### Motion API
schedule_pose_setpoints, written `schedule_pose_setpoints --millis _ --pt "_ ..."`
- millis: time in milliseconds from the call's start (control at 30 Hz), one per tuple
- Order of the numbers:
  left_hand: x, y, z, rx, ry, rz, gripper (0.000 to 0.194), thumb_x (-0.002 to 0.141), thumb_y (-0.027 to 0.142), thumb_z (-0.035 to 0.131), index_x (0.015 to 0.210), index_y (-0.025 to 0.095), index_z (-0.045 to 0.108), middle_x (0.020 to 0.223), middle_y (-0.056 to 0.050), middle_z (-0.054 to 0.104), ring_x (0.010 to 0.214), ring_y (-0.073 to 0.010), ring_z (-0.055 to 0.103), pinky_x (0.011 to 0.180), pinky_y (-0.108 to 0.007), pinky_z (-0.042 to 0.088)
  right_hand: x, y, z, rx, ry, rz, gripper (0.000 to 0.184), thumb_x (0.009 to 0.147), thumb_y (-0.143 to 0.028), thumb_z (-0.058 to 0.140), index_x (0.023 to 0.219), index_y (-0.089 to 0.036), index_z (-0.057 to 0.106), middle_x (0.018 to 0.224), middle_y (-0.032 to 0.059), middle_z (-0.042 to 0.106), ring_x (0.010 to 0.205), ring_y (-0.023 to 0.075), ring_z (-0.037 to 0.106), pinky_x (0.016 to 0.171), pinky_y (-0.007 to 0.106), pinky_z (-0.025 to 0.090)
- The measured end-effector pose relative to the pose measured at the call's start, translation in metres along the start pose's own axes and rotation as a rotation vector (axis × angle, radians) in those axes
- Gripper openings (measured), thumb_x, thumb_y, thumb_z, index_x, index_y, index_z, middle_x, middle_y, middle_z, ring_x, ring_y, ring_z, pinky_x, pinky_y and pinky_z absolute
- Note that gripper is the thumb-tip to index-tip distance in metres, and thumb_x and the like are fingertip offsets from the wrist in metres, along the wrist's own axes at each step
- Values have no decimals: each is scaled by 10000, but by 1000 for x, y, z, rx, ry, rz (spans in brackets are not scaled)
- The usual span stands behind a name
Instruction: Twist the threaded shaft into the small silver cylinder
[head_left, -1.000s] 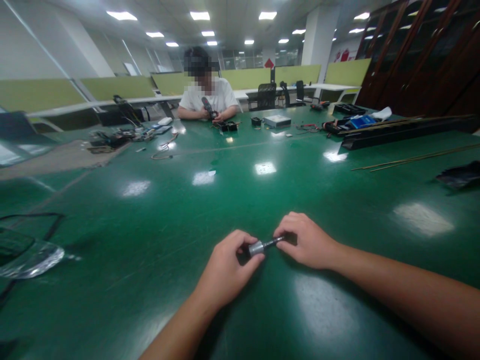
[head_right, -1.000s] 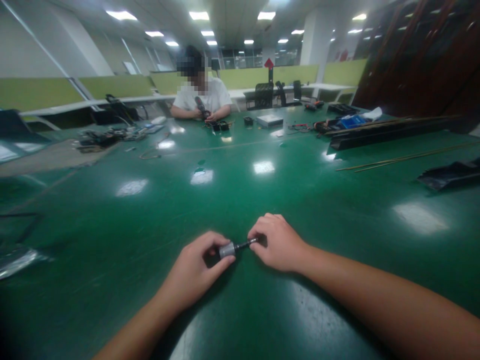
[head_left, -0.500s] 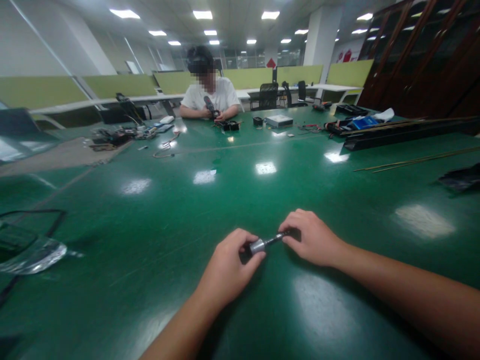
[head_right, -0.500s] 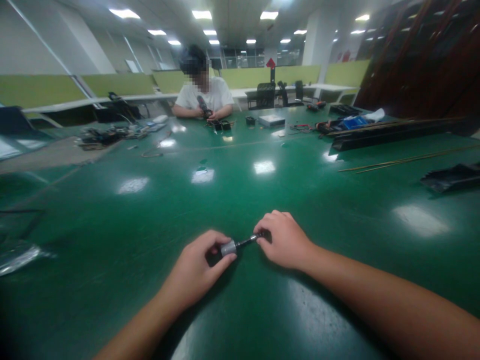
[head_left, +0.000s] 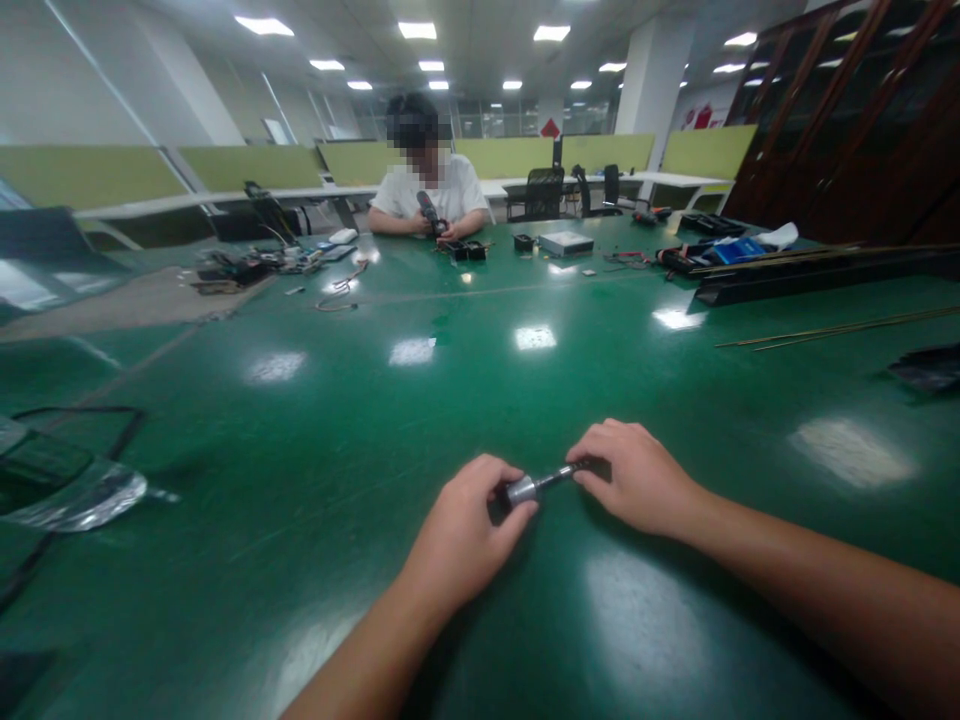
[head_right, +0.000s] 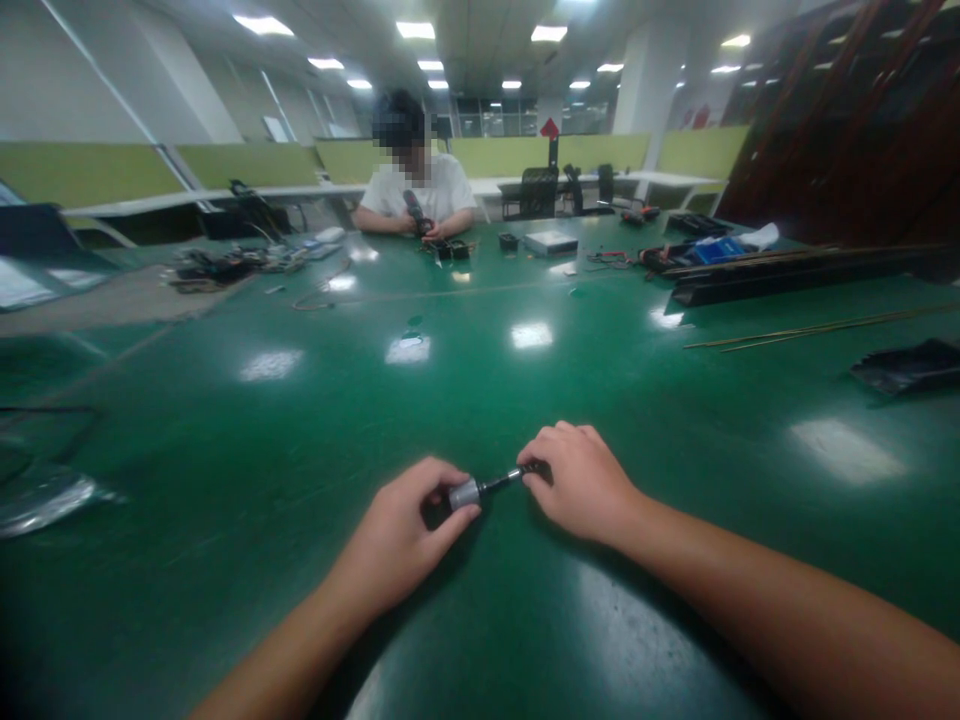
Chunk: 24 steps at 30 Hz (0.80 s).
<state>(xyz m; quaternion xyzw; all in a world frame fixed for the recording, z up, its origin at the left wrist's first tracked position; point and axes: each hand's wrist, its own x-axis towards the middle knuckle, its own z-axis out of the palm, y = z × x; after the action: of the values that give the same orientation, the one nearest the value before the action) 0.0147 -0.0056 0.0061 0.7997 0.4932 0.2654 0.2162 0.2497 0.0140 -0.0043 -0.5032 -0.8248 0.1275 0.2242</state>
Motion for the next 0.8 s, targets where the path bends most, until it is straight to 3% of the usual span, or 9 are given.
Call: schedule_pose_setpoints --millis 300,400,533,633,800 --pt "1 -1 4 -48 -10 37 165 786 152 686 933 200 627 930 -33 654 875 -208 607 795 -326 478 5 -12 15 208 -39 -127 124 840 -186 707 957 -227 704 904 18 700 881 185 587 811 345 400" --pt "1 -2 4 -82 -23 61 180 785 133 682 938 201 615 944 -30 647 885 -202 603 797 -319 472 5 -16 18 267 -29 -100 199 803 -154 733 985 -225 692 866 4 696 847 172 591 793 328 410" --pt "1 0 3 -94 -36 56 160 821 207 688 965 208 619 955 -33 644 885 -202 599 794 -319 470 4 -15 18 284 -7 -76 173 782 -153 743 933 -214 685 846 4 690 832 170 591 775 318 415" --pt "2 3 2 -90 -40 30 121 915 289 595 995 208 634 956 -45 647 883 -201 602 785 -321 473 3 -13 17 285 -9 -111 152 790 -182 741 927 -214 683 857 11 698 842 177 592 787 330 414" --pt "3 4 2 -47 -57 34 107 907 263 596 977 206 654 939 -45 657 891 -206 611 796 -326 476 1 -14 15 277 -20 -135 200 763 -160 745 944 -215 677 886 12 708 862 185 594 805 344 413"
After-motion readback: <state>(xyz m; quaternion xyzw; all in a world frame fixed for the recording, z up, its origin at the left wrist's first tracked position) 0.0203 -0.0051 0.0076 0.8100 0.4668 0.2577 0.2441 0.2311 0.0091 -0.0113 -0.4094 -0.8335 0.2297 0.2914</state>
